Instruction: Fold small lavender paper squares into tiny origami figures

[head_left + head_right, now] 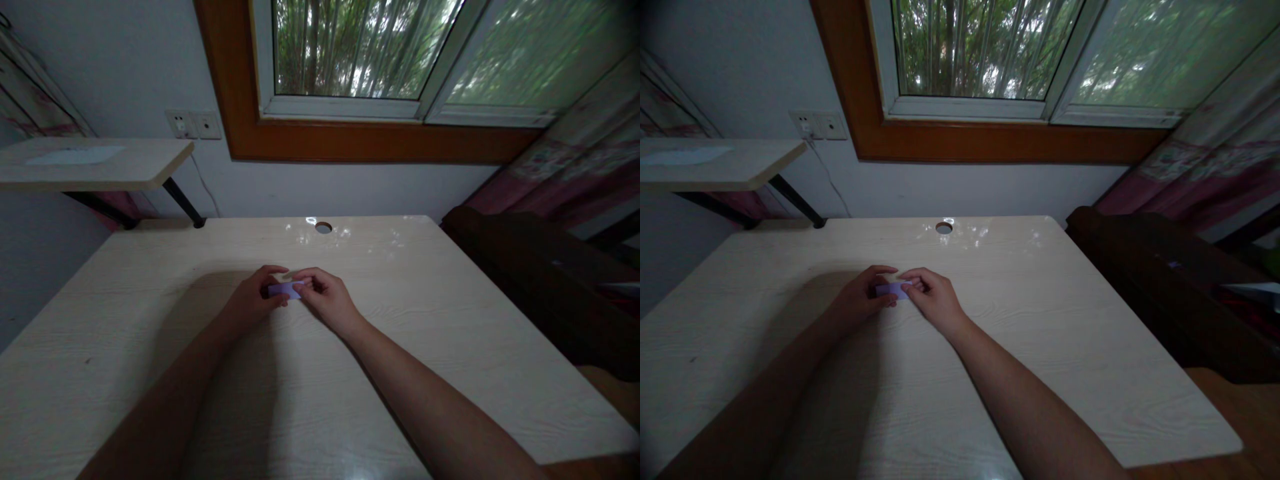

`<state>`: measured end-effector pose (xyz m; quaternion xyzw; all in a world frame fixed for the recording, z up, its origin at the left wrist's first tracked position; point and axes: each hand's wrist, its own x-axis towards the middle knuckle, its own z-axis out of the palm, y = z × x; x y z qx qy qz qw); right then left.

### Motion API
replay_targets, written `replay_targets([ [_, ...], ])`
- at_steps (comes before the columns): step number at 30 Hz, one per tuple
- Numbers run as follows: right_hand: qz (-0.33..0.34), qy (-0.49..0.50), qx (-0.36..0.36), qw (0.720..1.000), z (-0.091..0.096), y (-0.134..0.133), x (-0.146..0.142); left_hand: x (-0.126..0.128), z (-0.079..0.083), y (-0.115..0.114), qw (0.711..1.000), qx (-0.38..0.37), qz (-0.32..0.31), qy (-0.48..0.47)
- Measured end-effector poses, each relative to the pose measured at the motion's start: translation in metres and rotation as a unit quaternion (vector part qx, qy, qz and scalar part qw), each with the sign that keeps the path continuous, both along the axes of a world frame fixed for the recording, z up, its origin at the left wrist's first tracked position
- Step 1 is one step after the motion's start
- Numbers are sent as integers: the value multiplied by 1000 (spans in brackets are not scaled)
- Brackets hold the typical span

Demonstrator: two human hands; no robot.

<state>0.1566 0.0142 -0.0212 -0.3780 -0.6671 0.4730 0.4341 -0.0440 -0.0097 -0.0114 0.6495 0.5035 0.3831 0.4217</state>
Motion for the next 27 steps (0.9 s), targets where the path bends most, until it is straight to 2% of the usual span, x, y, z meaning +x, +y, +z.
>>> replay_targets([
  [9,-7,-6,6,1000,4,-1,2,-1,-5,1,999,-12,5,-48],
  [19,-9,20,-12,1000,3,-1,1,-1,-3,2,998,-23,2,-55],
  [27,9,13,-13,1000,1,1,0,1,-2,1,999,0,20,-25],
])
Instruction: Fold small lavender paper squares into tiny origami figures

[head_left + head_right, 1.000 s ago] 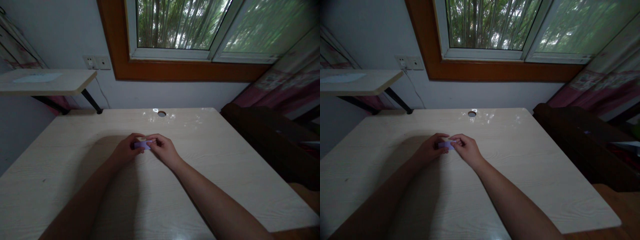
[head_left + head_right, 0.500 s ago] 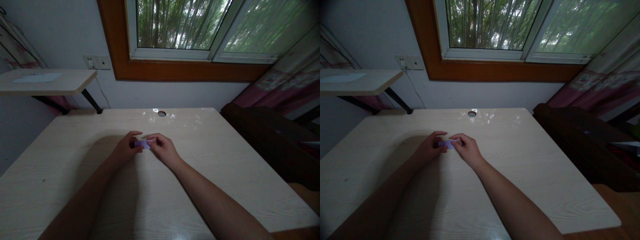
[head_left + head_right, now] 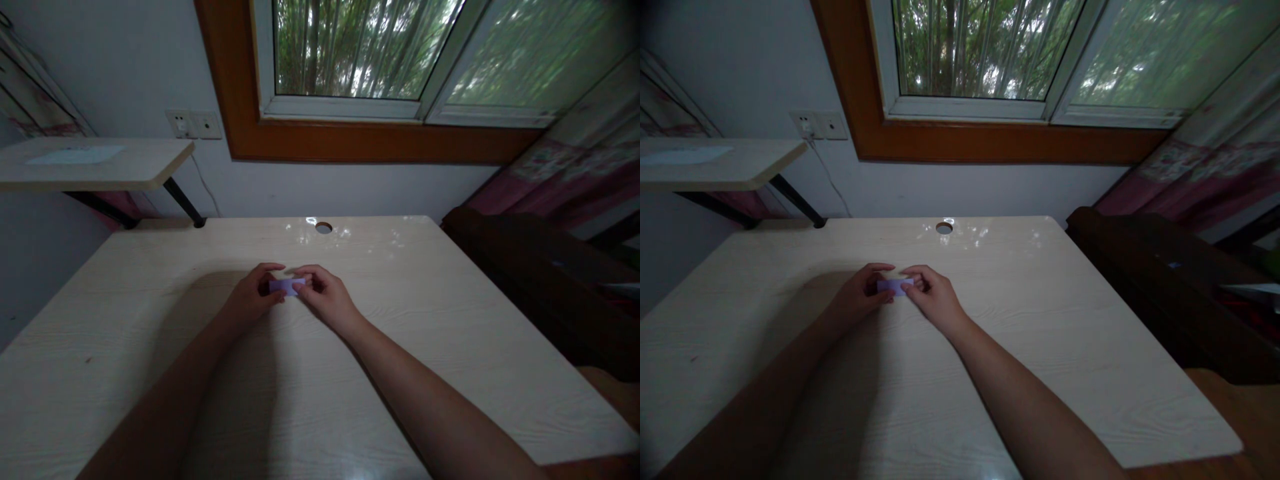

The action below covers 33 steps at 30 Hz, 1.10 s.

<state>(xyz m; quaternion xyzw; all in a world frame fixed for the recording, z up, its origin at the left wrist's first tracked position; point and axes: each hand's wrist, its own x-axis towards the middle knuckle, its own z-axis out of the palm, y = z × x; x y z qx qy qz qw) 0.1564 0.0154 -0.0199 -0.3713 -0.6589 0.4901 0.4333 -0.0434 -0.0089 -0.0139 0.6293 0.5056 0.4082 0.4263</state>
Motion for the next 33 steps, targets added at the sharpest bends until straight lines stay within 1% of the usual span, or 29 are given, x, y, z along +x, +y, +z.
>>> replay_targets([
  [5,18,-67,25,997,-4,0,-2,0,0,-1,999,20,12,43],
  [8,21,-86,38,995,-7,1,-3,1,1,-2,997,34,17,71],
  [16,12,-97,46,994,-7,2,-4,3,1,-4,991,71,18,115],
  [20,10,-97,32,995,-4,1,-3,2,-1,-3,991,69,18,113],
  [23,4,-79,18,997,-4,1,-2,2,-2,-2,992,63,30,101],
  [27,-4,-12,-8,1000,-7,4,-1,0,-1,0,992,58,61,95],
  [33,-64,70,-51,994,-8,10,-1,-3,-5,5,995,45,85,14],
])
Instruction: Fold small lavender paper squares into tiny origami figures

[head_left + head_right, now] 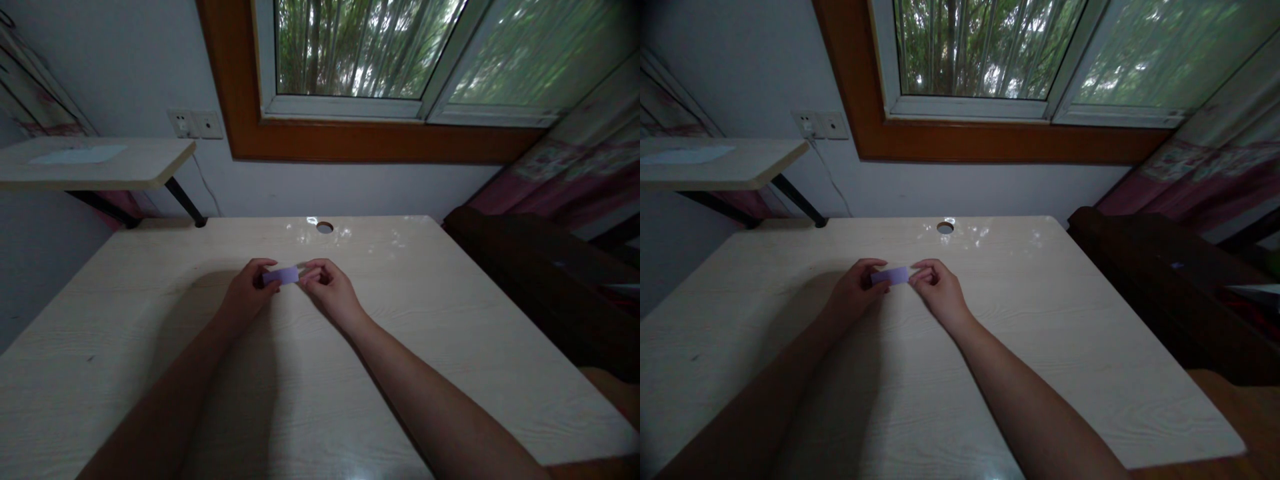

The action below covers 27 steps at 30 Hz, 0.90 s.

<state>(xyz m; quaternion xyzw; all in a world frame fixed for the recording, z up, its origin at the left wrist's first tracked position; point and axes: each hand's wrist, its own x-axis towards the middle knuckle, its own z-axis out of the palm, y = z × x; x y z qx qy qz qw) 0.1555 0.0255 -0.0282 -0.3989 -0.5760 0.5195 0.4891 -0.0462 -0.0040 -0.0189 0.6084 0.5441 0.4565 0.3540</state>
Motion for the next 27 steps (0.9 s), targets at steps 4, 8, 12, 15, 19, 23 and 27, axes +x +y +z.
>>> replay_targets([
  [4,-2,12,2,1000,3,0,0,-1,-3,0,1000,2,-5,-11],
  [8,34,-19,12,999,4,-3,1,1,1,-3,999,14,-24,30],
  [12,40,-61,22,997,3,-4,2,3,7,-7,997,15,-42,62],
  [15,39,-64,21,997,3,-4,2,3,9,-8,997,16,-46,61],
  [19,50,-36,0,998,4,-4,1,3,6,-9,998,-2,-55,27],
  [23,61,-5,-1,998,3,-4,2,3,6,-8,998,-11,-59,5],
  [27,73,-2,14,997,2,-4,3,3,8,-8,998,-16,-58,-5],
])
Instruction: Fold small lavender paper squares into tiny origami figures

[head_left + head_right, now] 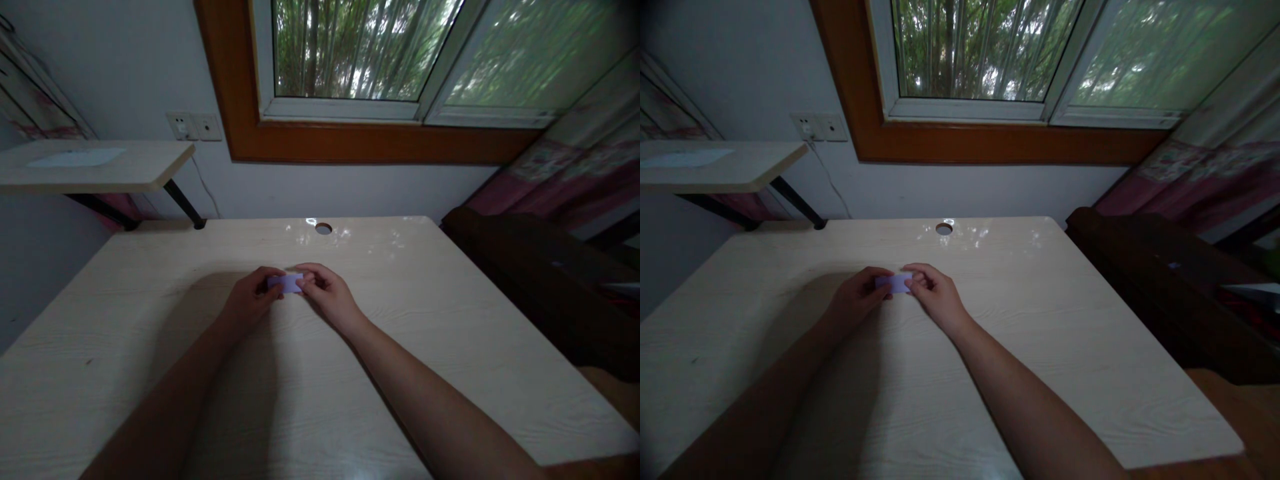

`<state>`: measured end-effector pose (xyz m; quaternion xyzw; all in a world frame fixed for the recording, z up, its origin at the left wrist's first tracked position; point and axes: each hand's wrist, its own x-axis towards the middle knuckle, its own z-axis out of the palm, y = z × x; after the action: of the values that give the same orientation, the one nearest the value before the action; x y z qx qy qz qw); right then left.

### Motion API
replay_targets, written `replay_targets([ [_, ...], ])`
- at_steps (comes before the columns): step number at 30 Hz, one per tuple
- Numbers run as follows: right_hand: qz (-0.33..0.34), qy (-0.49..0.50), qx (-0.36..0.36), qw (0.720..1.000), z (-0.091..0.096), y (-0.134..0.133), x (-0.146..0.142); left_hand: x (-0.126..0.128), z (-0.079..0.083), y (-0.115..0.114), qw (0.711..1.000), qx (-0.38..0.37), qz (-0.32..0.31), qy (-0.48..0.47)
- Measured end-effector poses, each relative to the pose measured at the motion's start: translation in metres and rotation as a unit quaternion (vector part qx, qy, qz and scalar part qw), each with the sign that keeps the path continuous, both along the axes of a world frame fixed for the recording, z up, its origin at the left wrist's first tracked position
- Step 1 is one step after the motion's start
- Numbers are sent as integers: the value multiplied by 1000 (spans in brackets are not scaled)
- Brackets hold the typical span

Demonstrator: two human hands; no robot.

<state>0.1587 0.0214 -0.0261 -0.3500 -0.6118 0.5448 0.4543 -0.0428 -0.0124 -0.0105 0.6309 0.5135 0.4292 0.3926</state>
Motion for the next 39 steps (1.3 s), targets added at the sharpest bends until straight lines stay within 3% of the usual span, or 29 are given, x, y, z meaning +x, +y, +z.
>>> replay_targets([
  [12,-12,-13,5,1000,1,0,0,0,-4,3,1000,-10,6,-25],
  [20,-1,-39,16,999,1,-1,-1,-1,0,1,999,20,0,48],
  [30,-15,-51,29,998,1,-2,-2,-1,-3,3,999,2,-4,33],
  [39,13,-86,56,995,-1,-3,-4,-1,-1,3,999,9,20,41],
])
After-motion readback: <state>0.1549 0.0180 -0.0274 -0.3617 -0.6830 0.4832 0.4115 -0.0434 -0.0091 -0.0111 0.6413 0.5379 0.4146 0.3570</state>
